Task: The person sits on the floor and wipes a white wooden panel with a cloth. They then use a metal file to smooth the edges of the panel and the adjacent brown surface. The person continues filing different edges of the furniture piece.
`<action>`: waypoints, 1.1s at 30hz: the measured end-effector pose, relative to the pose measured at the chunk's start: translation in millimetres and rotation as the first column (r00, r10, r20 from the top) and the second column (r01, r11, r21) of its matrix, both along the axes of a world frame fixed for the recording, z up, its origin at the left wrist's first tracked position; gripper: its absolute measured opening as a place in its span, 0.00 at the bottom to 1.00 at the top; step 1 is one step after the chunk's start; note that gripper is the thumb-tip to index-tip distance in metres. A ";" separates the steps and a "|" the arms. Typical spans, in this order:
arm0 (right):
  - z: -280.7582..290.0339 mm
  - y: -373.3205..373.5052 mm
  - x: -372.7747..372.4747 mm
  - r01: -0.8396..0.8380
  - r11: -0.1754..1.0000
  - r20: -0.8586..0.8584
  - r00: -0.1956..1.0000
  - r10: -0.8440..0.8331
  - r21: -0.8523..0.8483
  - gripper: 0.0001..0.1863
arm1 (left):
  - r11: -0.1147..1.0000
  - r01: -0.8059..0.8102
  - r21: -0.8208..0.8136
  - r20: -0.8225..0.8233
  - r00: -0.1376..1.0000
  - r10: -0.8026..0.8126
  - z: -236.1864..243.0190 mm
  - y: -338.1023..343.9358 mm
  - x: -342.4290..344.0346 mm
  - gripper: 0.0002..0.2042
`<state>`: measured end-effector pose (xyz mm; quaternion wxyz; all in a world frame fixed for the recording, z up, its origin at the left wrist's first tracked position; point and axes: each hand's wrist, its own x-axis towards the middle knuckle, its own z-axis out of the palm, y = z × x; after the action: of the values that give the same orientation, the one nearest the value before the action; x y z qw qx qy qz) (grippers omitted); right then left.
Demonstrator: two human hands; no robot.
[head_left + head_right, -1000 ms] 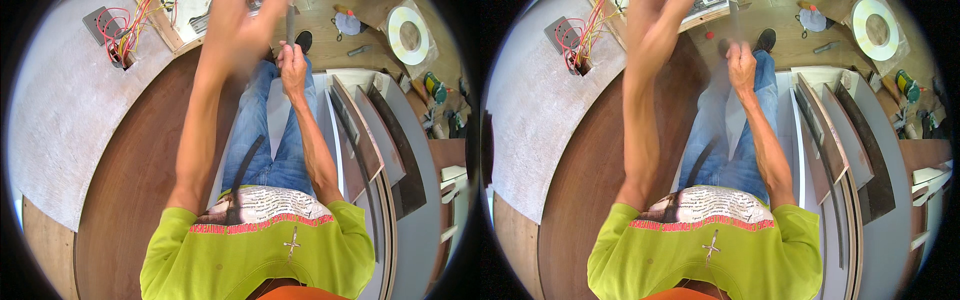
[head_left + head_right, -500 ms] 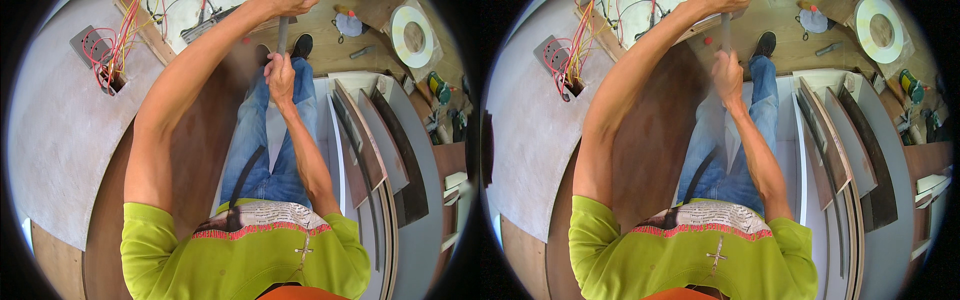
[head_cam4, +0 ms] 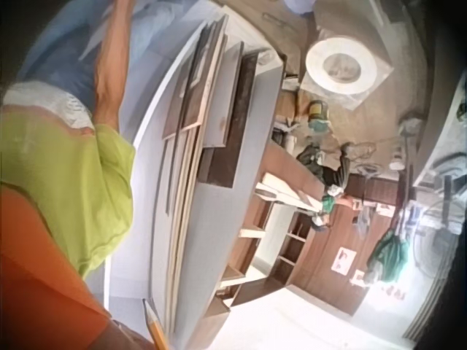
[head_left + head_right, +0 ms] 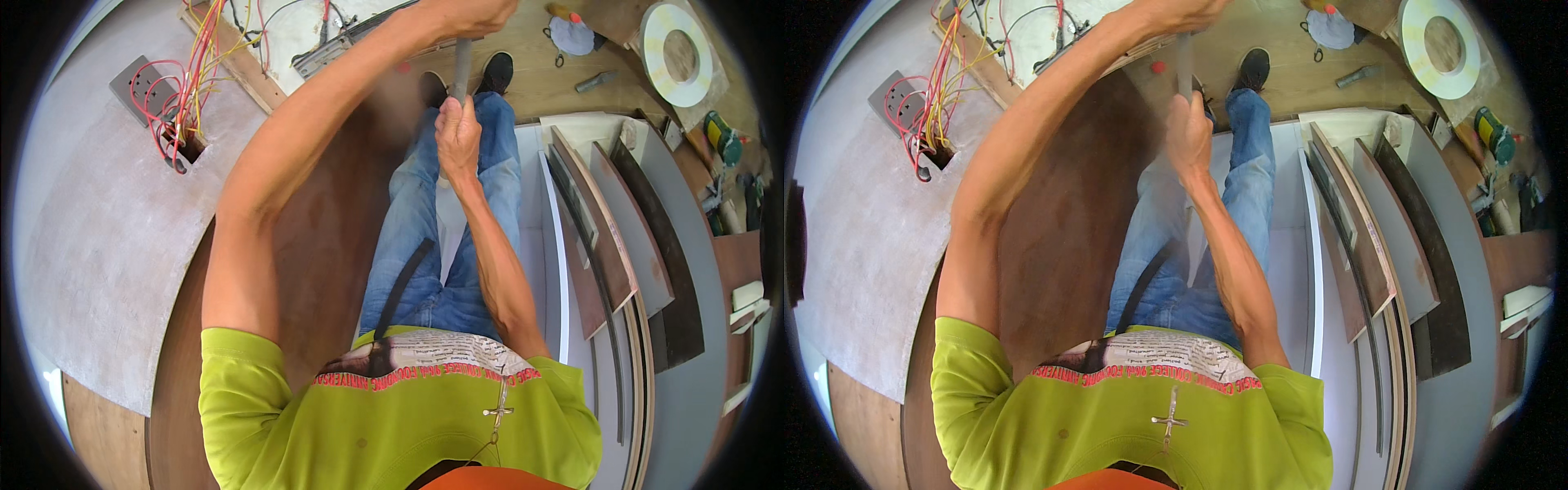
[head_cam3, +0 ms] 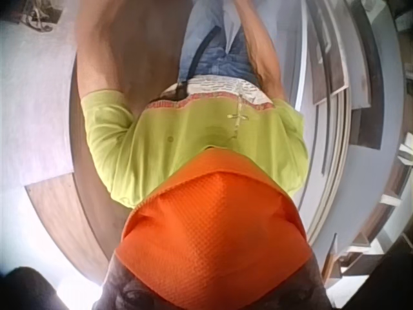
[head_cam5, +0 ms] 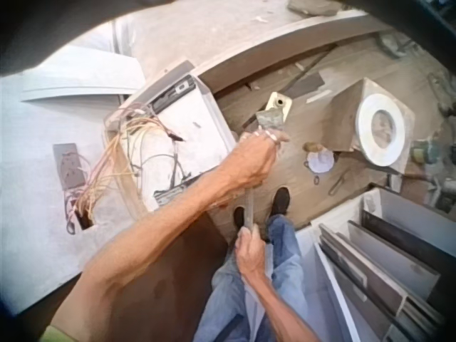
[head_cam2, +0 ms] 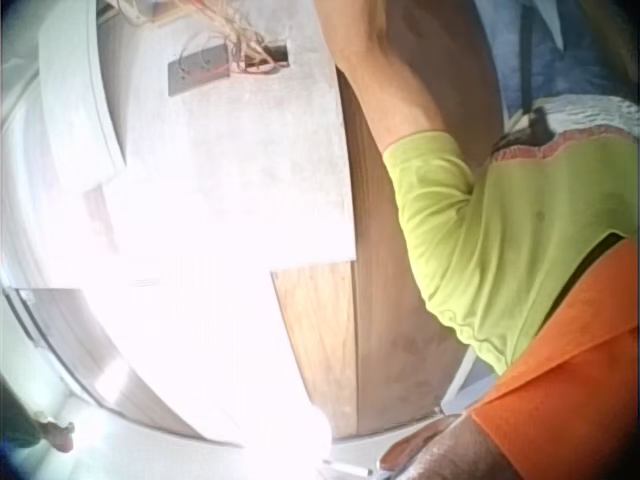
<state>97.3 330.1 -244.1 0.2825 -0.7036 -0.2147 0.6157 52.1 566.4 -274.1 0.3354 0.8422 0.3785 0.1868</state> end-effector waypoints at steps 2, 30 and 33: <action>-0.5 1.6 -6.1 -0.030 0.997 -0.041 0.999 0.033 0.069 0.15 | 0.998 -0.053 -0.022 -0.146 0.988 0.049 10.5 15.9 -15.9 0.16; -7.8 -6.5 -47.0 0.097 0.990 -0.181 0.980 -0.077 0.106 0.18 | 0.997 -0.048 -0.057 0.026 0.998 0.049 -25.9 -1.2 -37.9 0.17; -4.2 -3.5 -59.9 0.035 0.975 0.002 0.999 -0.036 0.220 0.15 | 0.999 -0.016 -0.033 0.034 0.999 0.017 -24.7 2.4 -41.1 0.19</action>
<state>37.4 326.6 -248.3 0.3689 -0.6734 -0.2698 0.5811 11.0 568.8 -298.8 0.3541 0.8302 0.3824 0.1979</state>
